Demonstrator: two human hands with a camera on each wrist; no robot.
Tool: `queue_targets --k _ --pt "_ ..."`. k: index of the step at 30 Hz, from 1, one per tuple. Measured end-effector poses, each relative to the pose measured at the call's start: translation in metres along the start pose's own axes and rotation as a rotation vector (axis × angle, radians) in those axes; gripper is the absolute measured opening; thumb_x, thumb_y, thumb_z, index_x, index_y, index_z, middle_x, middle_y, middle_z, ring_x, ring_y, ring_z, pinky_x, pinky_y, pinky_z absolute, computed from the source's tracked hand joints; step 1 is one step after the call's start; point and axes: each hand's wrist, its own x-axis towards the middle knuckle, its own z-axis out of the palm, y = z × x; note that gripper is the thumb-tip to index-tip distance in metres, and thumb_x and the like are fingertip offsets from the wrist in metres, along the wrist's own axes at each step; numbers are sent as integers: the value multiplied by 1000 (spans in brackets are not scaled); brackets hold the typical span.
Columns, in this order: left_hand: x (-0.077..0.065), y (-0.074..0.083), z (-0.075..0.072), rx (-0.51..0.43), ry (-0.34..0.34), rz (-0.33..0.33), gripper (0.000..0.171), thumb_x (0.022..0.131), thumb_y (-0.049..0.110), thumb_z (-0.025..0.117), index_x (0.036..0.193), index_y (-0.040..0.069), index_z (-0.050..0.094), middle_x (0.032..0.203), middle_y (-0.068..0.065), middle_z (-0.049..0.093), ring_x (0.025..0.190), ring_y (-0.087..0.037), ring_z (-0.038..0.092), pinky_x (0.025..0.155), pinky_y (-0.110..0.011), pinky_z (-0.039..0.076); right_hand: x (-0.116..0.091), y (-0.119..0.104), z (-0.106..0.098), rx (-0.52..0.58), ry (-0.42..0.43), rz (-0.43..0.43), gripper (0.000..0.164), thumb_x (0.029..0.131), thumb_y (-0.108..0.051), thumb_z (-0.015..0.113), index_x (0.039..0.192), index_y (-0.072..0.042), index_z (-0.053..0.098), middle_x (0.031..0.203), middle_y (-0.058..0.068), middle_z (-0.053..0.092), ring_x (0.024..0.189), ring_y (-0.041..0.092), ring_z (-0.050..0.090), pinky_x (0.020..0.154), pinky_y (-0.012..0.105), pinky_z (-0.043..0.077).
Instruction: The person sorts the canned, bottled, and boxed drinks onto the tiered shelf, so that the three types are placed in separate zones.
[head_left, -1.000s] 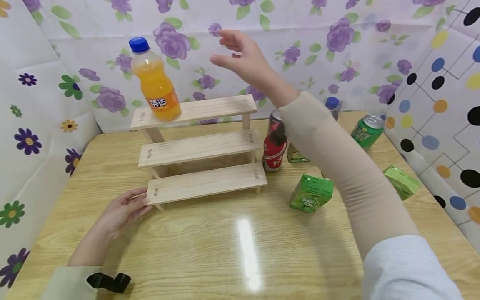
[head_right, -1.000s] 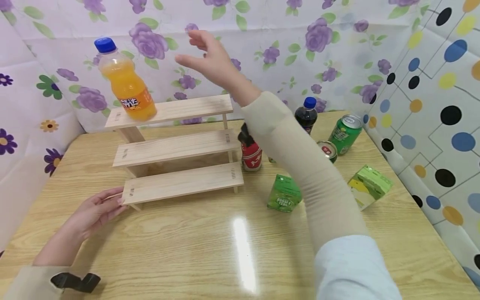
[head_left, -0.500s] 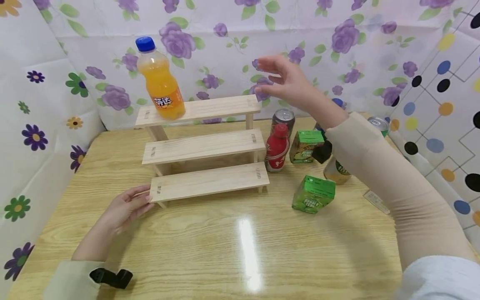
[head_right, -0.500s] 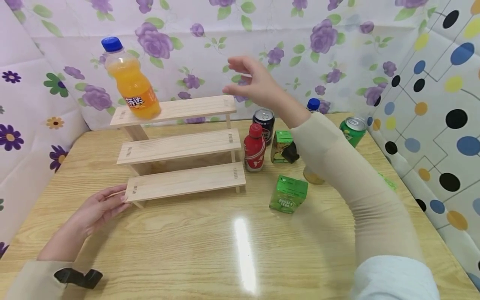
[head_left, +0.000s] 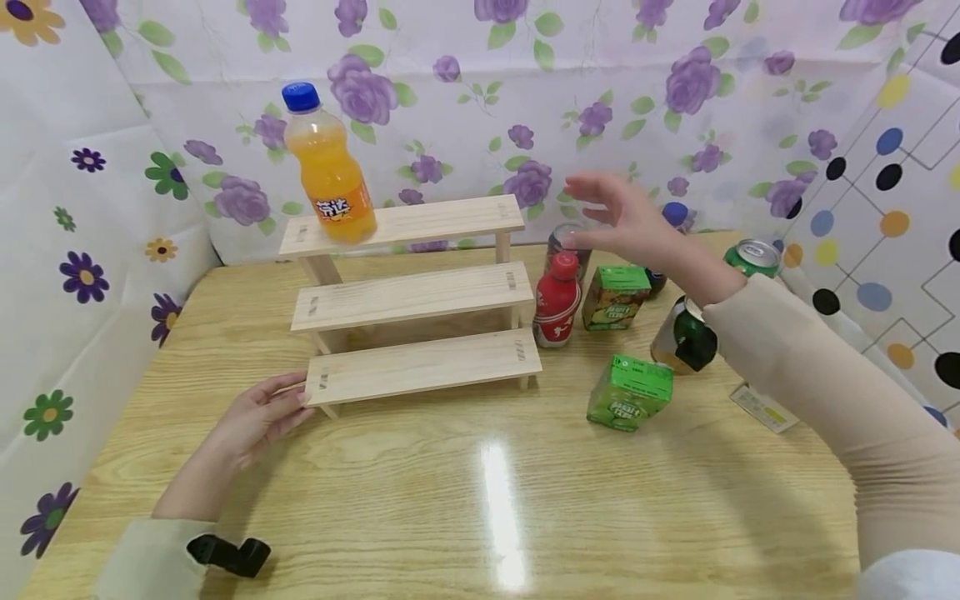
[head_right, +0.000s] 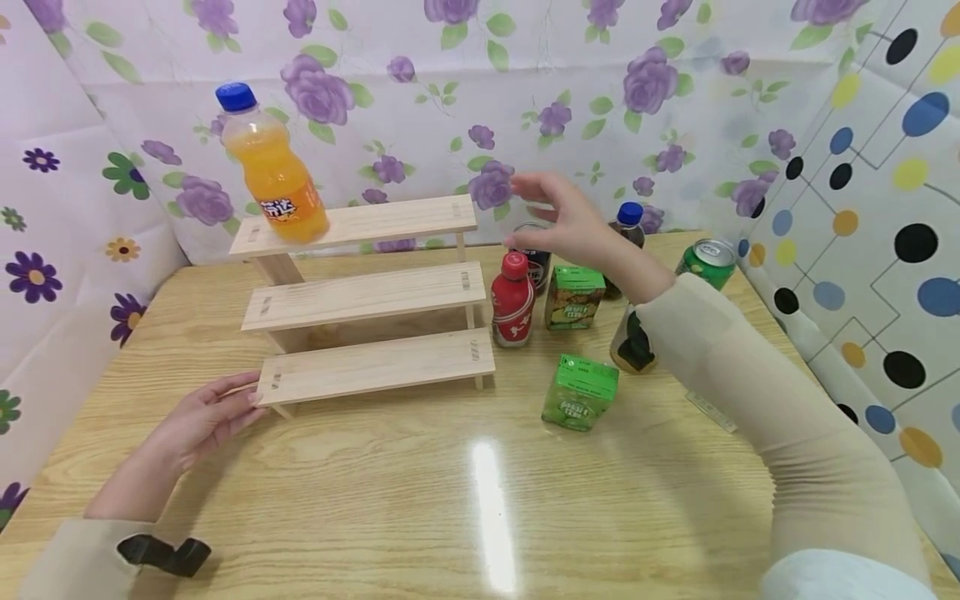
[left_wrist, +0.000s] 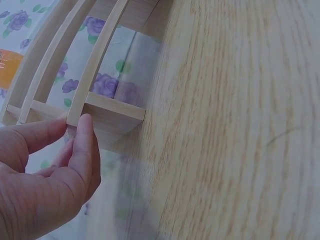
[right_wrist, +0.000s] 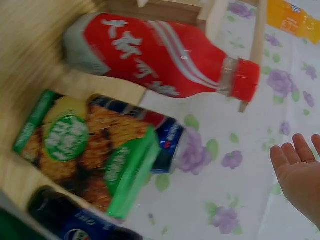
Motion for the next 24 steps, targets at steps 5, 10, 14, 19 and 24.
queue_targets --k 5,10,14,19,24 --pt "-1 -1 -1 -11 -9 1 37 94 4 58 127 6 40 101 8 64 93 -5 65 85 -17 56 -9 18 1 -28 -25 16 72 83 -9 74 144 -5 35 148 13 38 138 28 34 116 46 33" --pt "-1 -1 0 -12 -10 8 36 94 4 58 126 6 41 101 8 64 93 -5 65 85 -17 56 -18 36 5 -60 -54 31 74 82 -11 75 144 -2 34 148 17 36 138 31 33 115 51 32" --pt "-1 0 0 -6 -7 13 34 94 4 58 124 7 43 101 9 65 93 -5 65 85 -17 56 -21 49 11 -69 -86 51 75 82 -11 75 144 -1 33 147 19 36 137 32 33 113 53 33" --pt "0 0 1 12 -4 14 44 94 5 59 131 0 37 100 9 64 93 -5 64 86 -17 56 -22 58 17 -63 -146 75 77 82 -10 75 145 0 31 147 18 37 136 33 34 113 55 33" --pt "-1 -1 0 28 -12 12 58 94 6 59 139 -7 25 102 9 63 94 -4 64 86 -17 56 -20 64 25 -10 -211 81 72 82 -4 74 142 -1 35 142 18 42 134 37 37 111 56 36"
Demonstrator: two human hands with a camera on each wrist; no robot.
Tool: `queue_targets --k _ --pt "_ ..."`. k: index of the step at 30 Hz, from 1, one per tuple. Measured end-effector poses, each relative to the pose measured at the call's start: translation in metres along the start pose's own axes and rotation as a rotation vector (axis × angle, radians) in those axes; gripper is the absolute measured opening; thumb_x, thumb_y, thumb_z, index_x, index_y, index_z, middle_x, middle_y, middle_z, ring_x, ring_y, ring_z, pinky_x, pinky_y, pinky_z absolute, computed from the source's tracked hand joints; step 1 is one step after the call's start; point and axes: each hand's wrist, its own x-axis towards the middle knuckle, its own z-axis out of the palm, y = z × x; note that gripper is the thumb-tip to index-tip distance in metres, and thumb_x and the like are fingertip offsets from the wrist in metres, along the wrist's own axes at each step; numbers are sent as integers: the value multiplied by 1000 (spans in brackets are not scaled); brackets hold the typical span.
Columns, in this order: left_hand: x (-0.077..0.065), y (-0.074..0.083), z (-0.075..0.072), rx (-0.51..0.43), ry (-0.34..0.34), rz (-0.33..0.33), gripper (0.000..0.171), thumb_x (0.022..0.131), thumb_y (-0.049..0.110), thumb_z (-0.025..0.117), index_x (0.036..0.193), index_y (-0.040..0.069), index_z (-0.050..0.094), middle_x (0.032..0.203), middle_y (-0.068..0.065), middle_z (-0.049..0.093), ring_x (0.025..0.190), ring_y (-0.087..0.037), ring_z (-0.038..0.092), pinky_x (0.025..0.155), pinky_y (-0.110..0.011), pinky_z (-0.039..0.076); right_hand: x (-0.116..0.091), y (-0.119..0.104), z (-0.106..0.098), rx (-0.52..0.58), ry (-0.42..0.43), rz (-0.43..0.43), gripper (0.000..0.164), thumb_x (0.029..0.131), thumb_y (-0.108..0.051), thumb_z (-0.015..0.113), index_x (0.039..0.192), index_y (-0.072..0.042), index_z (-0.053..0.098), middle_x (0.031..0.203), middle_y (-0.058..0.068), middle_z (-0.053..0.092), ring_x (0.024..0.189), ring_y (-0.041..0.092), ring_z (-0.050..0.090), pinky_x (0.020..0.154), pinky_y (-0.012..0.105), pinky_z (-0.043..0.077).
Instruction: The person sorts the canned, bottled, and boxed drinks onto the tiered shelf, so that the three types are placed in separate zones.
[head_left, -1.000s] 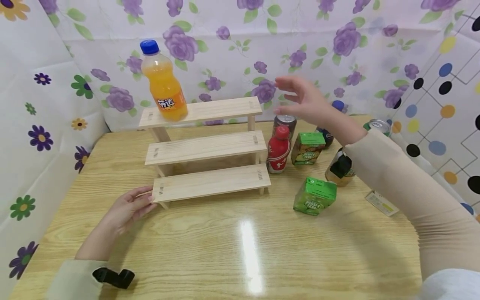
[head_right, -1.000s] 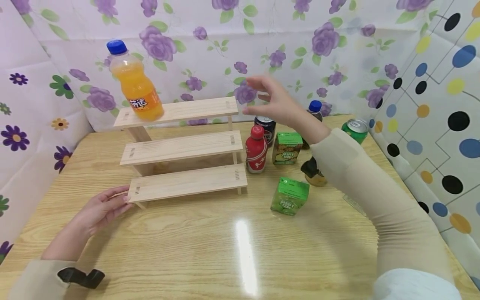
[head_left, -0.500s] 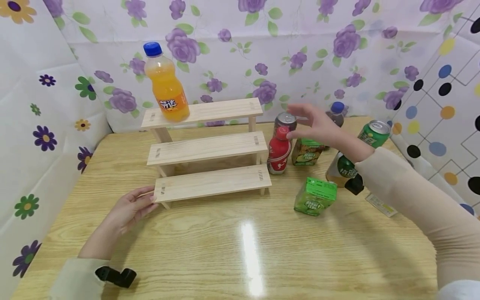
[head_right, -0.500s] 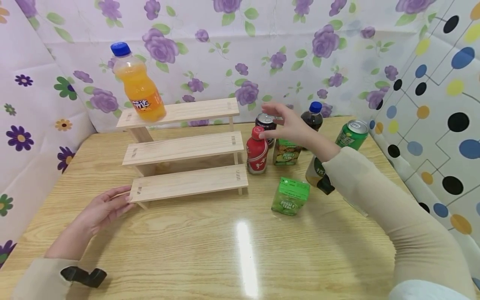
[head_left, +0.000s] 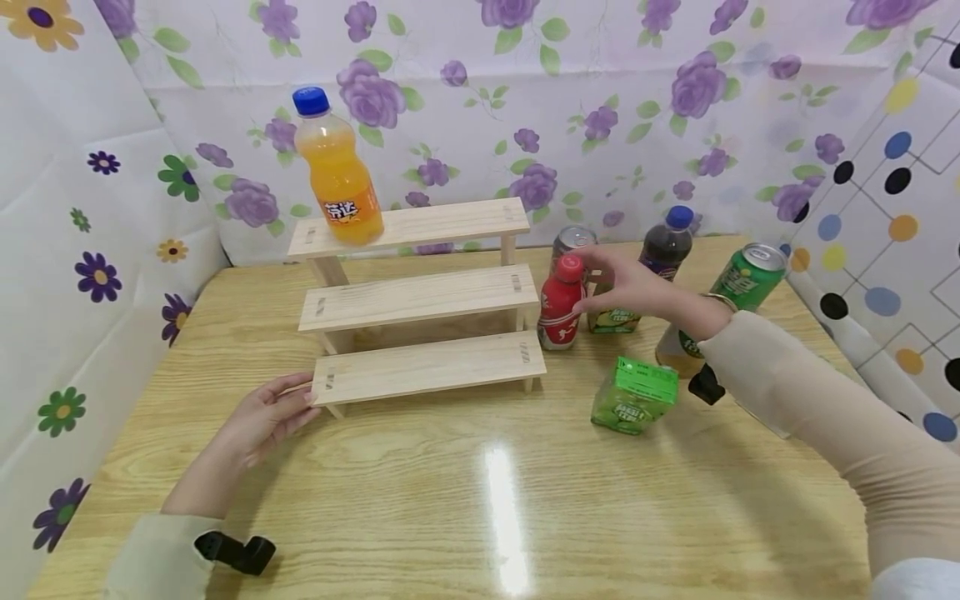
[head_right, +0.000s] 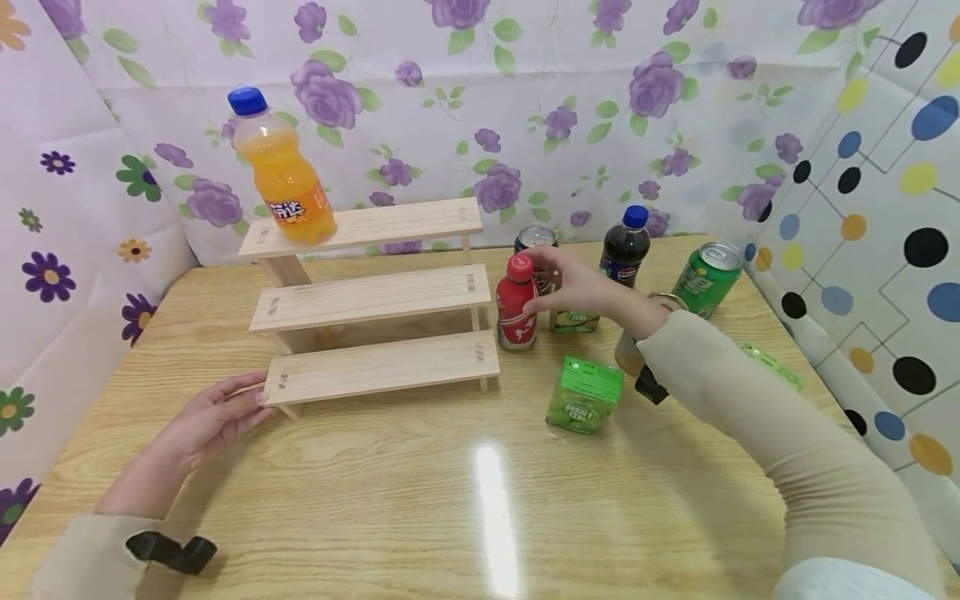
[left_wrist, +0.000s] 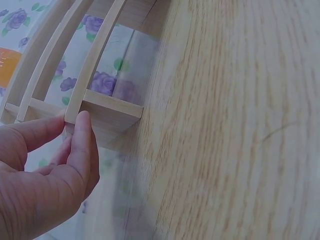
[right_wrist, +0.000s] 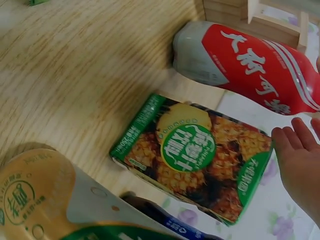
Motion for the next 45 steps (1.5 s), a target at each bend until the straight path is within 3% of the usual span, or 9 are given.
queue_targets --k 11,21,28,36,45 --pt "0 1 1 -9 6 -10 59 95 6 58 141 -6 23 102 8 62 94 -5 64 86 -17 56 4 2 6 -61 -13 0 57 85 -3 70 136 2 44 133 21 52 126 38 48 103 51 46" --pt "-2 0 2 -42 11 -7 38 94 5 58 127 6 40 103 5 61 94 -6 64 87 -17 55 3 1 13 -108 -3 2 67 83 -7 73 138 3 37 134 23 49 122 38 51 100 48 50" --pt "-2 -1 1 -58 9 -3 27 94 5 58 118 13 47 103 5 62 94 -6 64 86 -17 56 4 0 17 -225 40 8 70 80 -17 78 136 0 39 124 19 58 106 30 57 82 39 54" --pt "-4 -2 0 -49 12 6 29 95 5 57 120 12 46 104 5 61 94 -6 64 86 -16 55 5 -2 22 -172 68 15 74 77 -17 81 133 3 38 125 22 57 112 33 57 93 46 53" --pt "-2 -4 0 -30 6 28 34 95 5 56 127 8 43 105 7 61 95 -5 64 88 -16 54 -3 -5 26 -207 103 59 65 77 -22 81 128 4 51 117 18 64 103 29 62 88 44 56"
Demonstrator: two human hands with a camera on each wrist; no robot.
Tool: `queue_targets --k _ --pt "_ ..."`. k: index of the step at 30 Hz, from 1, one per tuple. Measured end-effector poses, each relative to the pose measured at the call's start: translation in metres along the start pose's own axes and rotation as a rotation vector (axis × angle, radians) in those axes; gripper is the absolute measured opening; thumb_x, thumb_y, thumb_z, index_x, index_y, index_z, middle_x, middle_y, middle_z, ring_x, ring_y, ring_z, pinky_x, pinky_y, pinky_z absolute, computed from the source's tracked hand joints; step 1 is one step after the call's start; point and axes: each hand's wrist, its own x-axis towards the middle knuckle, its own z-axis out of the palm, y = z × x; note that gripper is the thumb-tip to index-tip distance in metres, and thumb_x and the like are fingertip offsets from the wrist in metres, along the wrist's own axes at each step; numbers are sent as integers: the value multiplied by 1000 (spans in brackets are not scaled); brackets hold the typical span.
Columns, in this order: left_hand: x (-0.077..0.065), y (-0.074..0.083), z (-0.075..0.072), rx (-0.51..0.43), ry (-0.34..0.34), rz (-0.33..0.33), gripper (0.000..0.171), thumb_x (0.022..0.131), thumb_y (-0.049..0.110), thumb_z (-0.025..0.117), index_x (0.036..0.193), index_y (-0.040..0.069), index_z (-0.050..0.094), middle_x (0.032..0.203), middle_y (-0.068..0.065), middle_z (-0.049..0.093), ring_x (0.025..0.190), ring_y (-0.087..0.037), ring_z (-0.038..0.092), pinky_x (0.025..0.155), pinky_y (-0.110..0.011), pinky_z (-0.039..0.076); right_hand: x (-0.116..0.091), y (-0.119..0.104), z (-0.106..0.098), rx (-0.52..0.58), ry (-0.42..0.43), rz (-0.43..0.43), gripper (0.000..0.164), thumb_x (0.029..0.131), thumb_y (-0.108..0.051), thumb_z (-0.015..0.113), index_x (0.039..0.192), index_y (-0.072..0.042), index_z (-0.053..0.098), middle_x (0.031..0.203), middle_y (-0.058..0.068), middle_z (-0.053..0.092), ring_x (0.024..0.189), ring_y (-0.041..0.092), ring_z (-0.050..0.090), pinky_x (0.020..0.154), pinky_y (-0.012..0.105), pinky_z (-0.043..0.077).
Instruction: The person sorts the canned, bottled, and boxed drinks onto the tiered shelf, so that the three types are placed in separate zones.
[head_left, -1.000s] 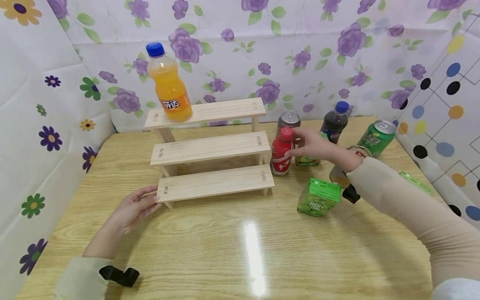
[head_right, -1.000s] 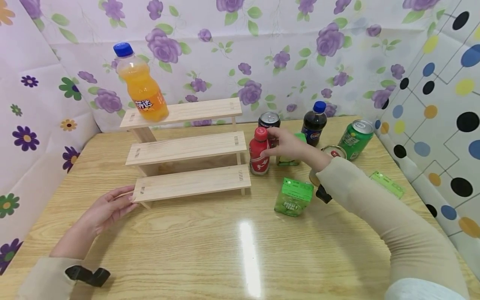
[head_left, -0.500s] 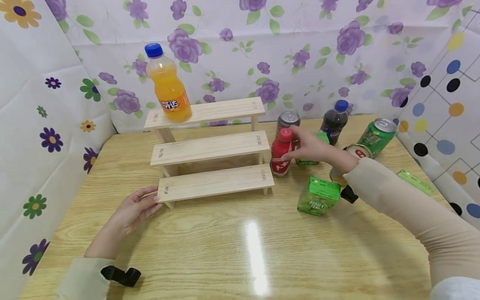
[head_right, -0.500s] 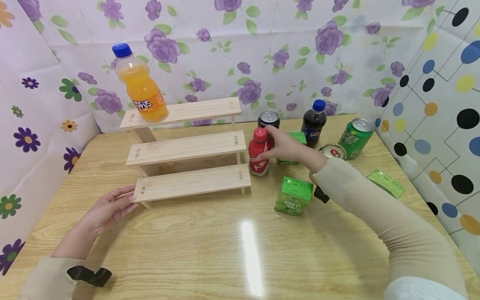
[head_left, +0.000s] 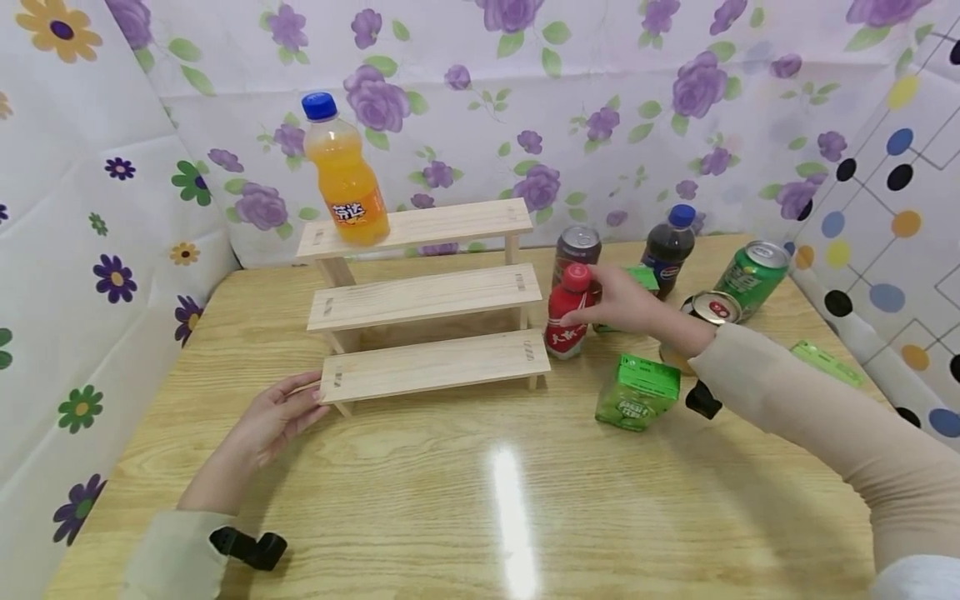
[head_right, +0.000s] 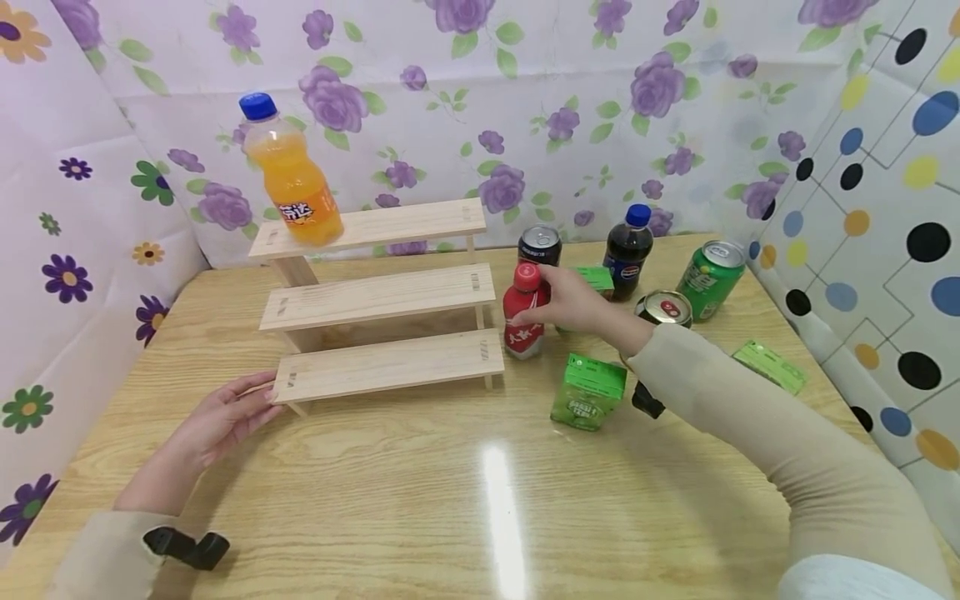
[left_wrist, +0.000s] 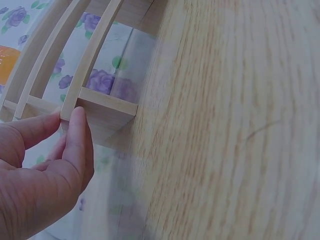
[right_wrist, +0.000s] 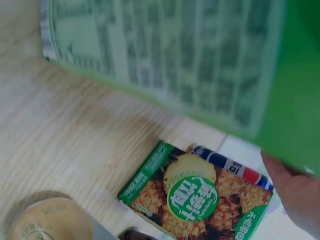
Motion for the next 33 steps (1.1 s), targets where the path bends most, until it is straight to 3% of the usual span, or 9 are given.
queue_targets --k 9,14,21,27,33 --pt "2 0 2 -10 6 -15 64 95 5 56 145 -9 18 103 8 62 95 -5 64 87 -16 55 -9 -5 2 10 70 83 65 76 -29 82 126 1 52 116 18 63 101 28 63 85 42 58" --pt "0 0 3 -10 14 -20 58 96 6 56 143 -6 24 104 7 62 95 -5 64 88 -16 55 -11 -20 -6 2 147 100 62 74 -32 83 121 -4 56 112 15 65 96 26 64 81 41 58" --pt "0 3 3 -25 2 -11 58 95 5 56 143 -5 24 105 7 61 95 -5 63 88 -16 55 -11 -41 -23 -76 241 147 62 72 -43 82 117 -9 59 102 12 66 84 23 61 64 28 51" --pt "0 3 2 -6 0 -12 65 96 6 55 145 -8 16 106 8 60 96 -4 63 88 -16 54 -13 -55 -35 -60 289 197 64 73 -49 79 116 -5 59 104 15 65 90 26 61 71 35 54" --pt "1 2 3 -27 0 -18 65 96 4 55 146 -8 15 104 7 62 95 -5 64 87 -16 55 -11 -66 -49 -59 321 181 66 74 -51 77 120 -7 59 108 15 66 94 26 61 76 38 53"
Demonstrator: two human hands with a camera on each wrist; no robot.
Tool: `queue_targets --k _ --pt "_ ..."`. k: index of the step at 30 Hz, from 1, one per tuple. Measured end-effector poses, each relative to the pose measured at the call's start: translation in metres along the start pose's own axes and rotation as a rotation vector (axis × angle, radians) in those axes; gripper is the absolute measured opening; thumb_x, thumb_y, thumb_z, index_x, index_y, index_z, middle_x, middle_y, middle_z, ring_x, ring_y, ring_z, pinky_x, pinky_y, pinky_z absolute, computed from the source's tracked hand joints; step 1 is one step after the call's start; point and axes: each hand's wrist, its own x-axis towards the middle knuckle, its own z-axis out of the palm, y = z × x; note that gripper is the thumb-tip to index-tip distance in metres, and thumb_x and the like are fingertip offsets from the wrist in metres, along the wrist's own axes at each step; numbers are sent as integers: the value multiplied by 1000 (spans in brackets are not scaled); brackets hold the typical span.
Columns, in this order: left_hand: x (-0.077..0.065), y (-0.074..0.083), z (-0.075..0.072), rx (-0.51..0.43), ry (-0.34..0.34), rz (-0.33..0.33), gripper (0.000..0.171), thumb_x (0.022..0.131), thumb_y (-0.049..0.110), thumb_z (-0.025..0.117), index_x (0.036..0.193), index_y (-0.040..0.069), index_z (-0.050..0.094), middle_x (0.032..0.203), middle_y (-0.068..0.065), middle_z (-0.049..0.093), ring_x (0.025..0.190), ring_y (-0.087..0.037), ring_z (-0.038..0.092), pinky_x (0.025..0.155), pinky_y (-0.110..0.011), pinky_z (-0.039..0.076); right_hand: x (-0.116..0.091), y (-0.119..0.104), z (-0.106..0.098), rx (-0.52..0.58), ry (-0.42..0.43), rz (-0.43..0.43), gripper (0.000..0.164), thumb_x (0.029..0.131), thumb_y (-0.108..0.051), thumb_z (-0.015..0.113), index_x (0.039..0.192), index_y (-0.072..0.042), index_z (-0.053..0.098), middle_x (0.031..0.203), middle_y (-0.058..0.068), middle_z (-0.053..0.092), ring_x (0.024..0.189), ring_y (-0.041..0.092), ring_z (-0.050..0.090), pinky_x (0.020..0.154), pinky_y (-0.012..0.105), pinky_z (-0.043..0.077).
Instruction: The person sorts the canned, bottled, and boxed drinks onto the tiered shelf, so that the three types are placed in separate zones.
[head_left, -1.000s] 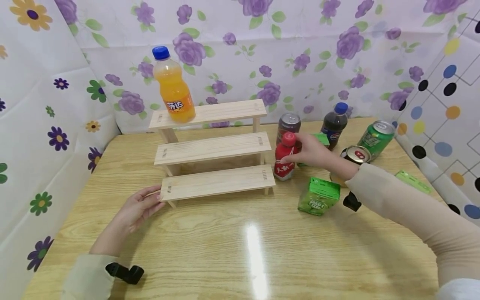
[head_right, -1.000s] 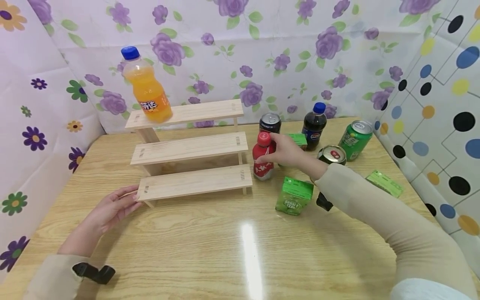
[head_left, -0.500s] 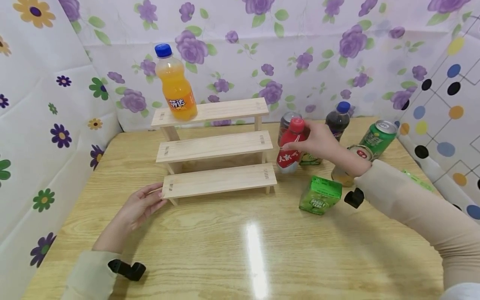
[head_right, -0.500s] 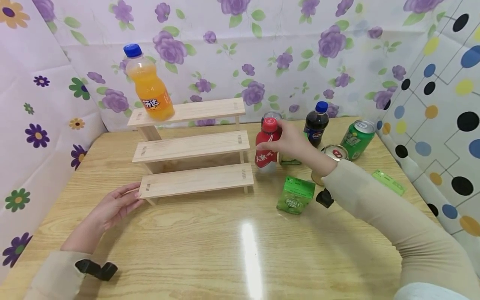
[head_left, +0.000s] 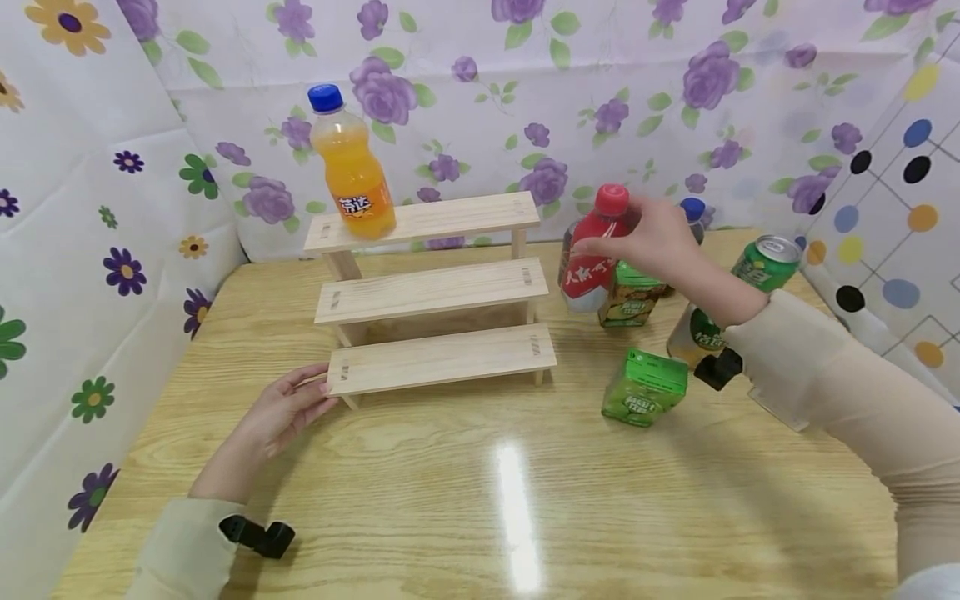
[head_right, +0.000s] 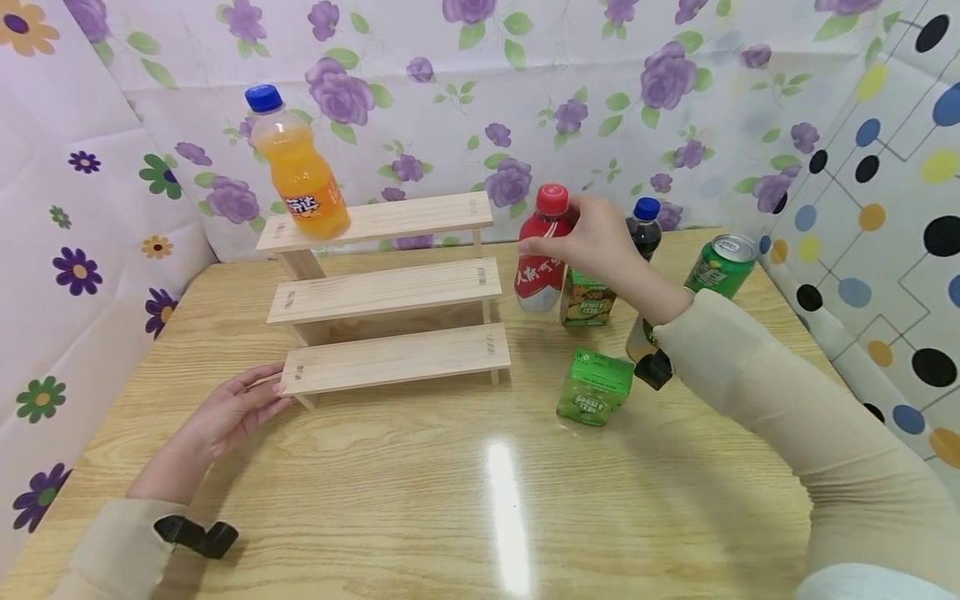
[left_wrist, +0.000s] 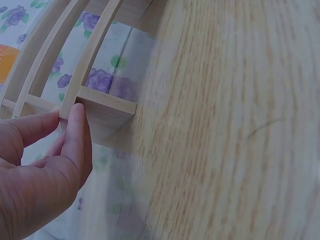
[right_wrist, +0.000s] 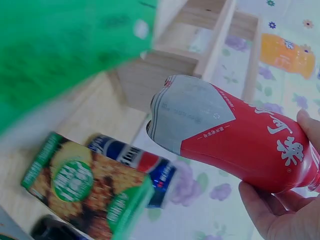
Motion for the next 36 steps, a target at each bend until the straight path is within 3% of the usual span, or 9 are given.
queue_targets --k 7,12,15,23,36 --pt "-1 1 0 -13 -8 3 63 96 3 54 145 -7 16 104 8 62 95 -5 64 87 -17 55 10 -20 -14 42 30 -22 67 74 -48 78 123 -7 59 114 14 66 99 25 62 84 39 53" --pt "-3 1 -2 -33 -3 8 44 95 3 55 135 3 35 104 7 63 95 -6 64 87 -17 55 17 -38 -16 78 31 12 70 74 -49 78 127 -9 57 120 12 64 104 23 60 91 41 54" --pt "-3 1 -2 -42 -5 12 38 95 2 55 130 6 39 105 6 63 96 -6 64 87 -17 55 21 -46 -16 76 45 25 70 74 -50 77 128 -9 56 121 11 64 103 21 59 91 38 54" --pt "0 0 0 -20 -4 3 63 96 4 54 145 -6 16 105 6 61 96 -6 64 87 -17 55 33 -66 -13 49 103 8 70 75 -53 75 128 -10 57 121 9 64 101 17 58 89 32 55" --pt "1 0 -1 -20 -8 8 63 97 3 52 146 -7 14 107 5 60 96 -6 64 87 -16 55 54 -116 6 129 146 -79 62 78 -46 76 124 -9 57 119 6 62 101 13 57 92 26 55"
